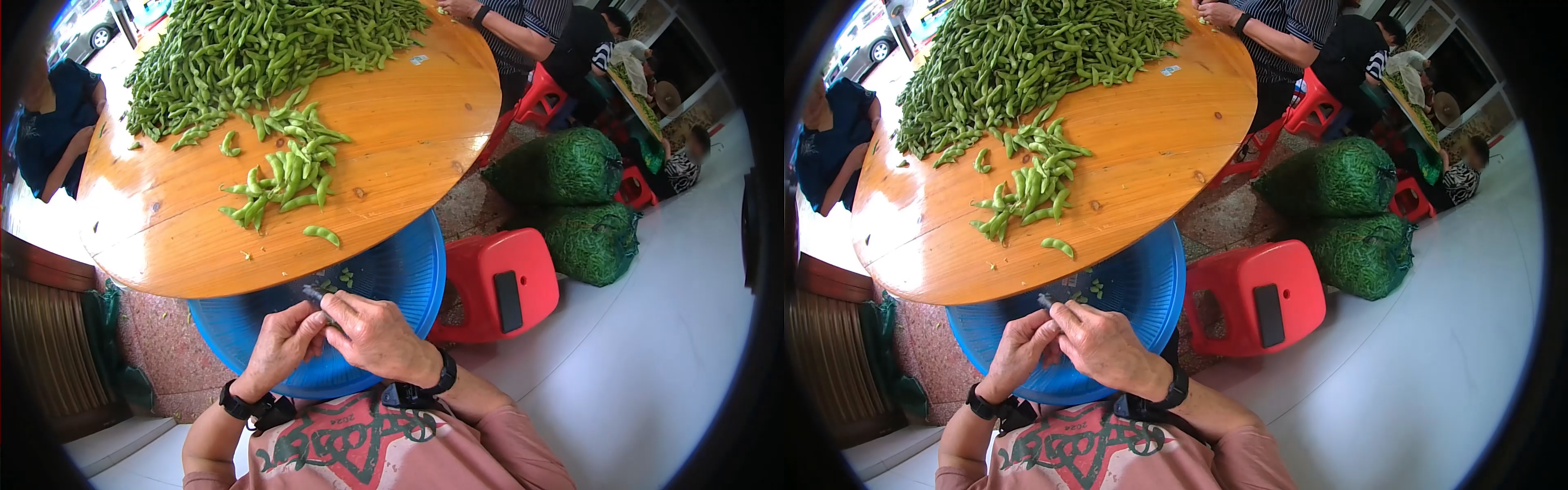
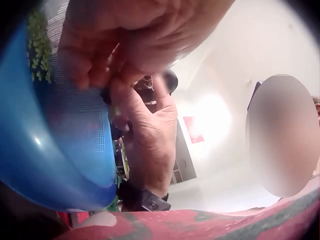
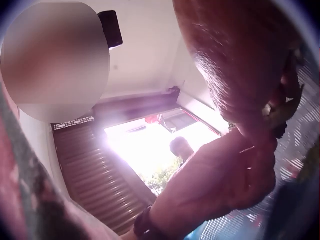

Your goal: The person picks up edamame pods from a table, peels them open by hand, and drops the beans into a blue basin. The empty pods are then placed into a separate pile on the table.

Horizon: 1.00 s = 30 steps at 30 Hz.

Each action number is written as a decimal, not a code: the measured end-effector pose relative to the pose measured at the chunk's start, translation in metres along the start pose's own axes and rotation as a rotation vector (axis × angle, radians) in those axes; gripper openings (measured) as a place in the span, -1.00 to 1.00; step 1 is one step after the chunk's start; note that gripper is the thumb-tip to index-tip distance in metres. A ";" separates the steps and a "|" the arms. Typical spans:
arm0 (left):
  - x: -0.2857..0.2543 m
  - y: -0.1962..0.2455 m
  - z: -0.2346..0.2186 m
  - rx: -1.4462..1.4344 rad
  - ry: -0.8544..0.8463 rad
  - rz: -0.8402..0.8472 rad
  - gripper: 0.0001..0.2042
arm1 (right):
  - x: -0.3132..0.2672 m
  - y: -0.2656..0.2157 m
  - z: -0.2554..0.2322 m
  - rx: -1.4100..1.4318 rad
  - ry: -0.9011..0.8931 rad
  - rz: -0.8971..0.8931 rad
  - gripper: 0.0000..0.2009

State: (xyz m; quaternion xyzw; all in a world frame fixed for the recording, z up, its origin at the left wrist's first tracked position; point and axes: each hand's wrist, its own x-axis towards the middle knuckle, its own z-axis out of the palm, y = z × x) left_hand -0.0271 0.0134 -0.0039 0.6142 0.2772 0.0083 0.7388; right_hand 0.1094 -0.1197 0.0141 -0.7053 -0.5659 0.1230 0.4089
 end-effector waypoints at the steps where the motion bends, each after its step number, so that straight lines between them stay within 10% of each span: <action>1: -0.001 0.004 0.001 0.146 0.013 0.036 -0.75 | -0.001 0.000 0.001 -0.003 -0.053 -0.004 -0.63; 4: -0.004 0.014 0.004 0.413 0.090 0.129 -0.79 | -0.002 0.003 0.005 -0.001 -0.090 -0.036 -0.59; 6: -0.003 0.003 0.004 0.679 0.209 0.533 -0.85 | -0.001 0.005 0.009 0.002 -0.074 -0.064 -0.63; 10: -0.007 -0.006 0.012 1.041 0.284 0.513 -0.85 | -0.002 0.004 0.015 0.024 -0.051 -0.093 -0.59; 17: -0.008 -0.007 0.004 0.801 0.075 0.484 -0.90 | -0.005 0.011 0.022 0.143 -0.105 -0.095 -0.57; 19: -0.007 0.004 0.002 0.604 0.059 0.234 -0.92 | 0.000 0.007 0.014 0.172 -0.102 -0.056 -0.57; 23: -0.001 0.008 0.002 0.761 0.236 0.530 -0.90 | 0.004 0.005 0.012 0.200 -0.058 -0.007 -0.57; 30: -0.002 -0.007 0.010 0.887 0.138 0.542 -0.91 | -0.002 0.011 0.015 0.216 -0.108 -0.008 -0.56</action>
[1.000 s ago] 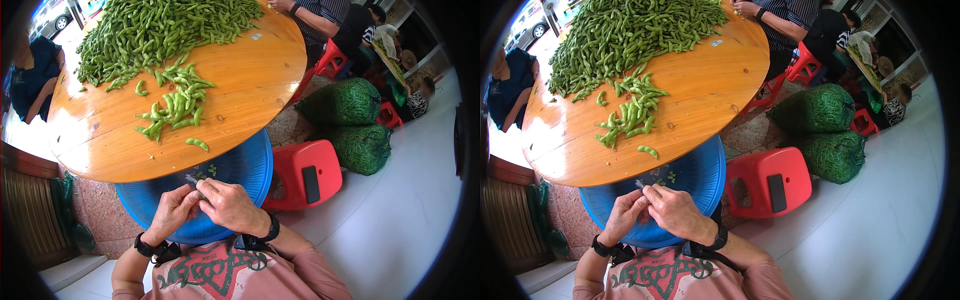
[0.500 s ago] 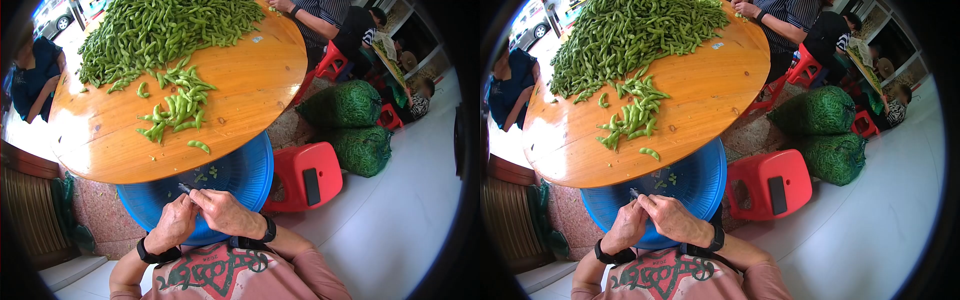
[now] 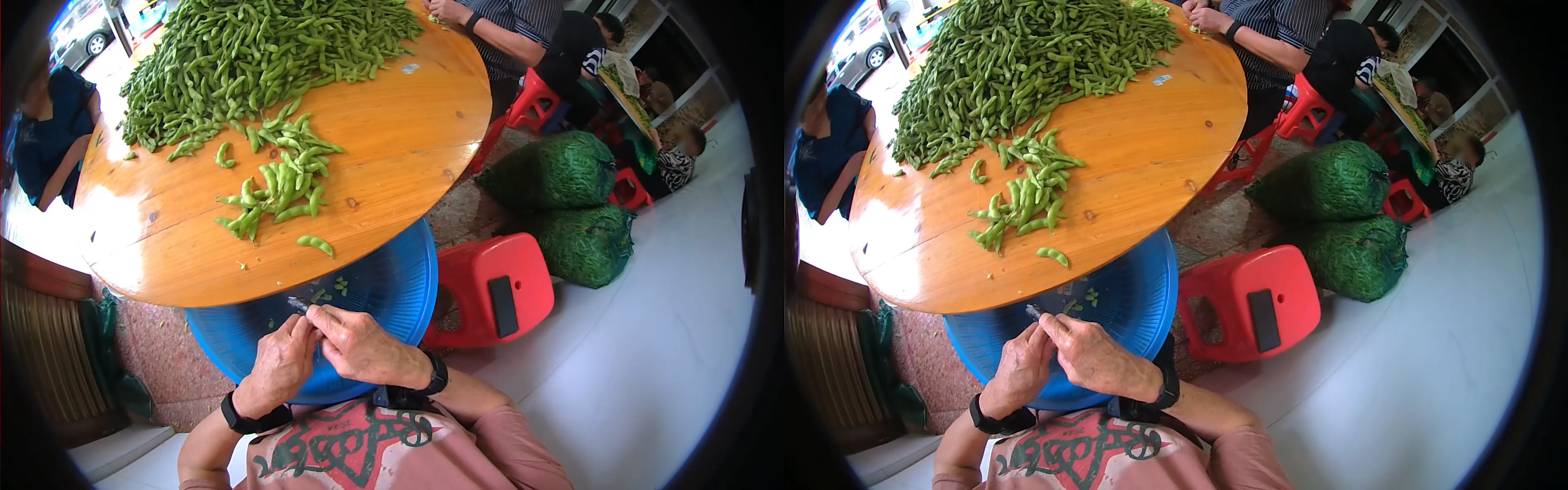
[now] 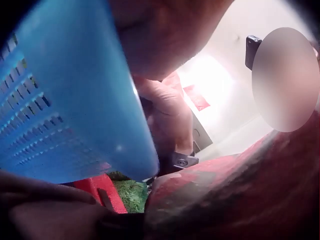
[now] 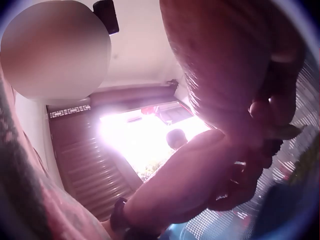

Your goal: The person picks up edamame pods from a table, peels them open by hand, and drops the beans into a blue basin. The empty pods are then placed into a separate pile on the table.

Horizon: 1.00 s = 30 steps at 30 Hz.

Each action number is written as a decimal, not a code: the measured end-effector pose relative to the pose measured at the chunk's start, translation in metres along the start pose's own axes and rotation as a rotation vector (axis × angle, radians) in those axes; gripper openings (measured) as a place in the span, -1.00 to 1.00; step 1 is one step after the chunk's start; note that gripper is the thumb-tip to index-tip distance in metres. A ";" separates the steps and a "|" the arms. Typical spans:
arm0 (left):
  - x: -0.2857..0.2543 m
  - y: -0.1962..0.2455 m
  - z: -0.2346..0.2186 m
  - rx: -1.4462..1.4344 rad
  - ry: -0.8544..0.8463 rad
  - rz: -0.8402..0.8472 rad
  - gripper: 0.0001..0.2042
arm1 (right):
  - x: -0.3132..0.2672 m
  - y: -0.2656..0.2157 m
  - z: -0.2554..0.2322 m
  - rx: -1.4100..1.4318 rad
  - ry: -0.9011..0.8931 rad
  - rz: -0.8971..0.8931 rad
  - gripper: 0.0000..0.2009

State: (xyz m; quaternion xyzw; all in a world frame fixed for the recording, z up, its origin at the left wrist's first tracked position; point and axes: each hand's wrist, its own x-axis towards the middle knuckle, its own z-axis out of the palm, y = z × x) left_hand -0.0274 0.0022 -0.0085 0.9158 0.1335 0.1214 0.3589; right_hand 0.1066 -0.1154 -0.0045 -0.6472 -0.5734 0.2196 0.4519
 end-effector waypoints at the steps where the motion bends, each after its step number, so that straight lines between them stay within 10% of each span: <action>1: -0.001 0.002 0.000 -0.004 -0.002 0.003 -0.91 | -0.001 0.003 0.002 0.018 0.025 -0.045 -0.56; 15: 0.001 -0.004 -0.003 -0.336 -0.111 -0.217 -0.90 | -0.003 0.003 0.022 -0.177 0.155 -0.068 -0.55; 20: 0.004 0.004 -0.010 -0.339 -0.251 -0.273 -0.88 | -0.006 0.014 0.004 0.092 0.075 0.208 -0.61; 30: 0.005 -0.013 0.000 -0.324 -0.091 -0.038 -0.90 | 0.003 0.004 -0.010 -0.050 0.023 0.238 -0.70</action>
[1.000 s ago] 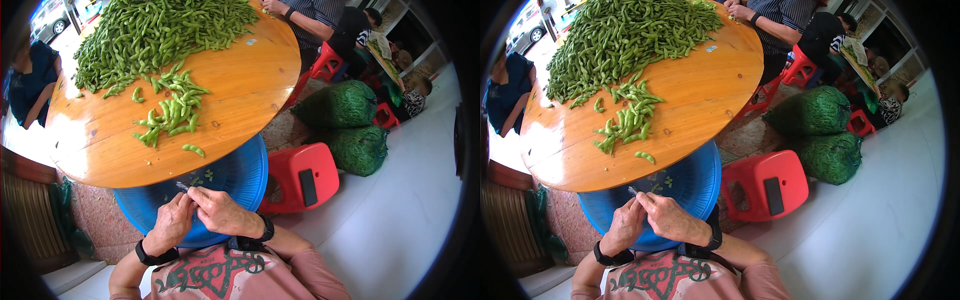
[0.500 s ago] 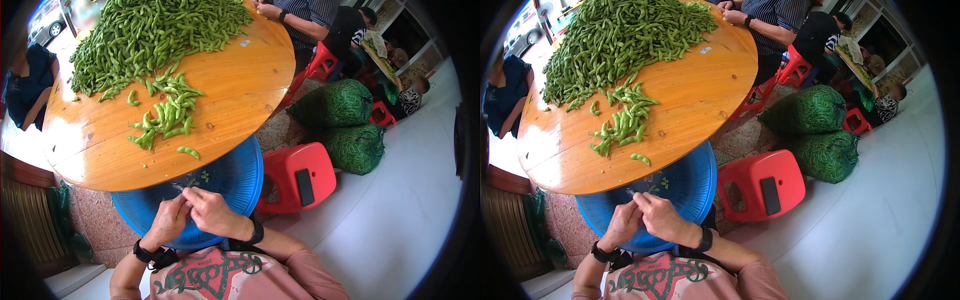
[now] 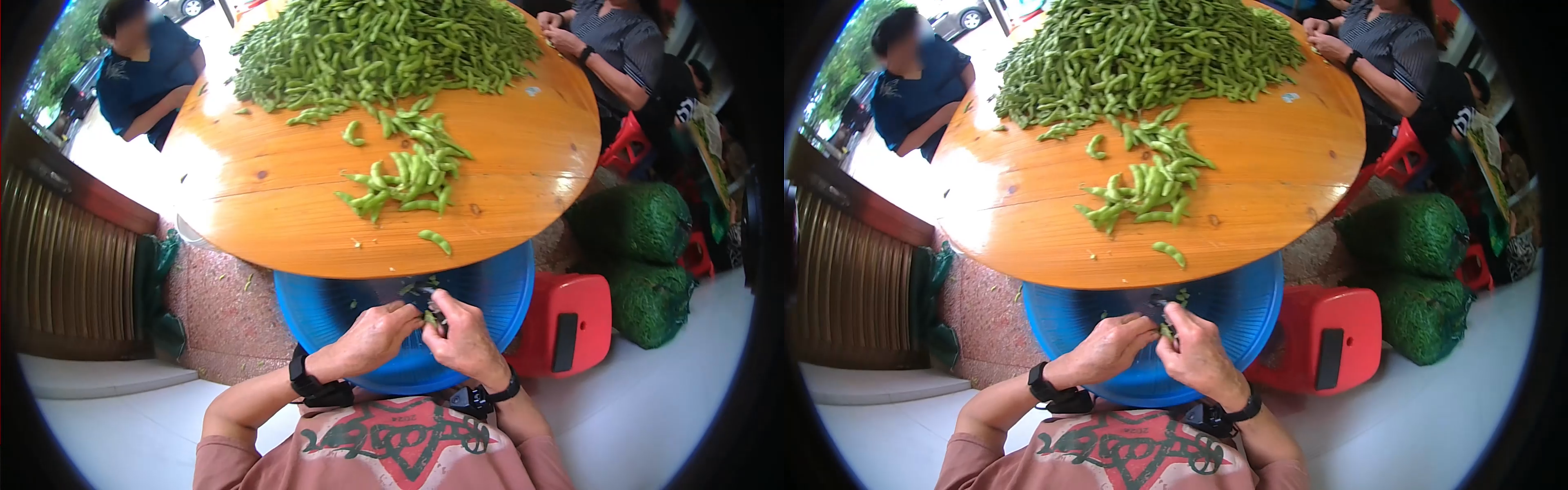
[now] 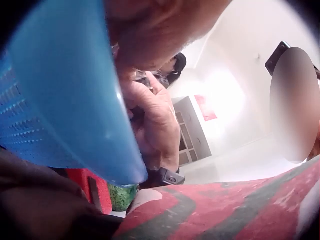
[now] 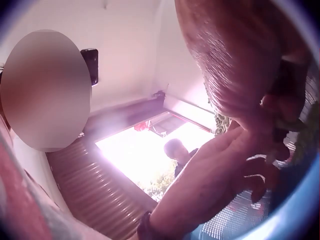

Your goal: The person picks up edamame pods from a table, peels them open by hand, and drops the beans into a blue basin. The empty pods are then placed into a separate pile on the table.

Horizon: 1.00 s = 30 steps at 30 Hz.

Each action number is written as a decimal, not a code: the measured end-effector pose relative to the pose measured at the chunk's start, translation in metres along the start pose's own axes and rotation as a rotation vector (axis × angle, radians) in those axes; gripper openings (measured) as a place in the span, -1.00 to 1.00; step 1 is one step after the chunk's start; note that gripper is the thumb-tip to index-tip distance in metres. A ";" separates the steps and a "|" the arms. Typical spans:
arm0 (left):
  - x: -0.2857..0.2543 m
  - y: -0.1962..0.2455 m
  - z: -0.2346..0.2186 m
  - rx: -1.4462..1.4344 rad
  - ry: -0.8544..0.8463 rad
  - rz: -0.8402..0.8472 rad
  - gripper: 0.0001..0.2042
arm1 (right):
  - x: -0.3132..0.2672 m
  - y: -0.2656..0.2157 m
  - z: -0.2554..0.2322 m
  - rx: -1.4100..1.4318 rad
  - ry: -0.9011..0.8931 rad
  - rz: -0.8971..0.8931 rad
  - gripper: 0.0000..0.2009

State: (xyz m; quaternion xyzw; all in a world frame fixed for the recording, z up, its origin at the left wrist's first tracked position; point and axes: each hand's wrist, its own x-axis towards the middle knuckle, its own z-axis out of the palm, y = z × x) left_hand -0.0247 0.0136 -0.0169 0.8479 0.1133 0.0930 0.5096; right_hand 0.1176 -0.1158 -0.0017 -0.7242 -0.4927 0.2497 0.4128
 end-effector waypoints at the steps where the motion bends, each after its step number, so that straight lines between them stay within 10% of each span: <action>1: 0.001 0.002 -0.003 0.041 0.016 -0.003 -0.89 | -0.001 -0.001 -0.001 0.005 -0.010 -0.011 -0.70; 8: 0.001 0.016 -0.017 -0.180 0.002 -0.157 -0.81 | -0.009 -0.014 -0.027 0.952 0.062 0.364 -0.72; 10: 0.003 0.029 -0.013 -0.751 -0.090 -0.359 -0.80 | -0.008 -0.023 -0.027 1.128 0.103 0.382 -0.71; 30: 0.010 0.026 0.001 -0.766 0.186 -0.411 -0.86 | -0.017 -0.016 -0.020 1.051 -0.068 0.408 -0.85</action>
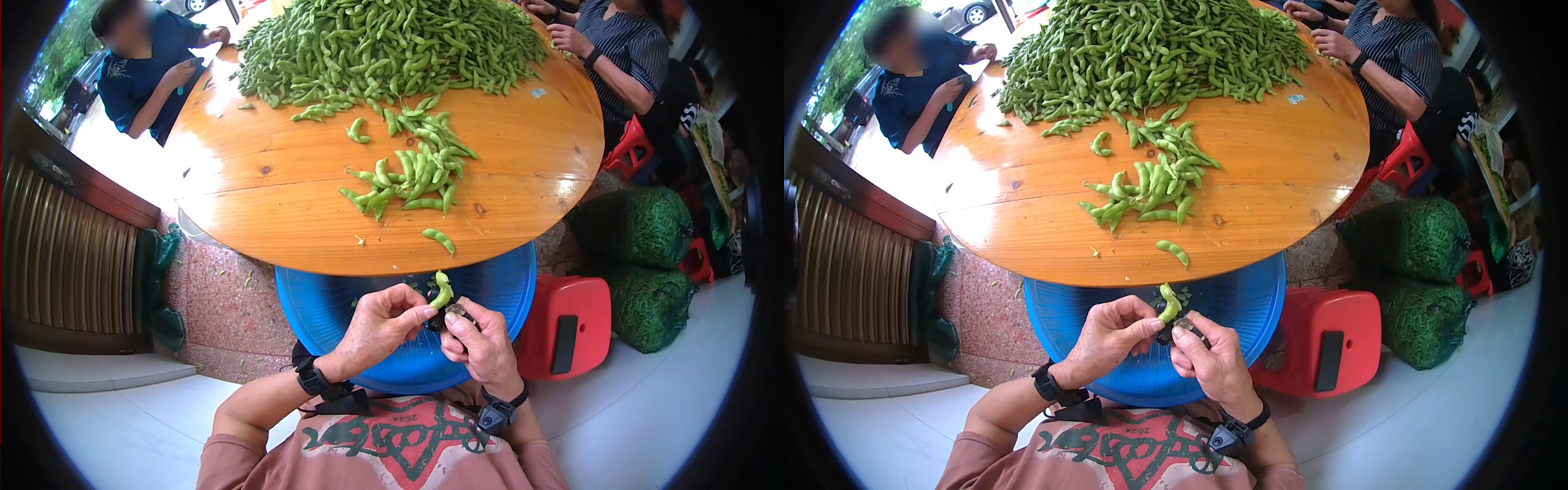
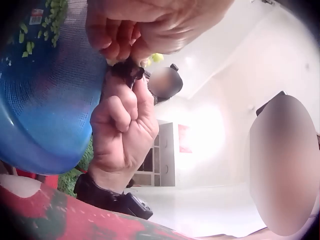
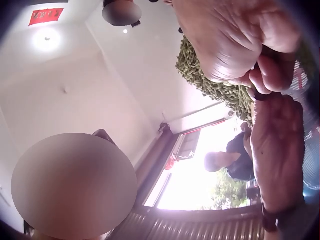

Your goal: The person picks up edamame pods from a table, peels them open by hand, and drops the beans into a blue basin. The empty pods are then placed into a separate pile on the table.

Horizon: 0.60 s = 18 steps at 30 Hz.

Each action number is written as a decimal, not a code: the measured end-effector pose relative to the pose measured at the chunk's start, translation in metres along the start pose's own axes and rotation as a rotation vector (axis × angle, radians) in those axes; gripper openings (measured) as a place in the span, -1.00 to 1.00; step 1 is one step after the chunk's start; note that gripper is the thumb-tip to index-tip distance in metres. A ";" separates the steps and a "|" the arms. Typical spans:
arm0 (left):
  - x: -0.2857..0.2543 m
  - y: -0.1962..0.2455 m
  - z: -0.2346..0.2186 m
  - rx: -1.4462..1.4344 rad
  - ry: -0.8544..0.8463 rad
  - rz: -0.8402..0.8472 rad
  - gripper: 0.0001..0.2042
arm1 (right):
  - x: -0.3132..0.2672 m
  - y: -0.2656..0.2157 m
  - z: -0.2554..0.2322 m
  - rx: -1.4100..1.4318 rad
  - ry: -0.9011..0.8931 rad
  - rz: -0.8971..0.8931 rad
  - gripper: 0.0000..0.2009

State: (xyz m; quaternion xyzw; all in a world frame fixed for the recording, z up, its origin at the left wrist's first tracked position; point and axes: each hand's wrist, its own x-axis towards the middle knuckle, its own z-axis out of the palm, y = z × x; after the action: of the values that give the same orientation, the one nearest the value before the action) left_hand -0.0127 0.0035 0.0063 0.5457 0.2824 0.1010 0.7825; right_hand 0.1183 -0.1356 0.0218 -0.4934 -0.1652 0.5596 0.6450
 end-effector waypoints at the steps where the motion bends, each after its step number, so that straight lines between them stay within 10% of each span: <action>1: 0.000 -0.001 0.000 0.014 0.012 0.015 -0.86 | -0.001 -0.001 0.000 -0.020 -0.003 -0.002 -0.85; 11: 0.001 -0.006 0.002 0.180 0.046 0.145 -0.86 | -0.001 0.003 -0.005 -0.067 -0.014 -0.043 -0.88; 13: 0.002 -0.006 -0.001 -0.392 -0.167 -0.118 -0.85 | 0.003 0.004 -0.009 0.000 -0.052 -0.034 -0.88; 18: 0.004 -0.003 -0.001 -0.299 -0.174 -0.087 -0.85 | -0.001 -0.004 -0.008 0.049 -0.051 0.001 -0.88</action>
State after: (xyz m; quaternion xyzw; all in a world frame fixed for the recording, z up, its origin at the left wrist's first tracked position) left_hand -0.0105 0.0044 0.0018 0.4172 0.2189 0.0601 0.8800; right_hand 0.1267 -0.1398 0.0215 -0.4630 -0.1674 0.5764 0.6522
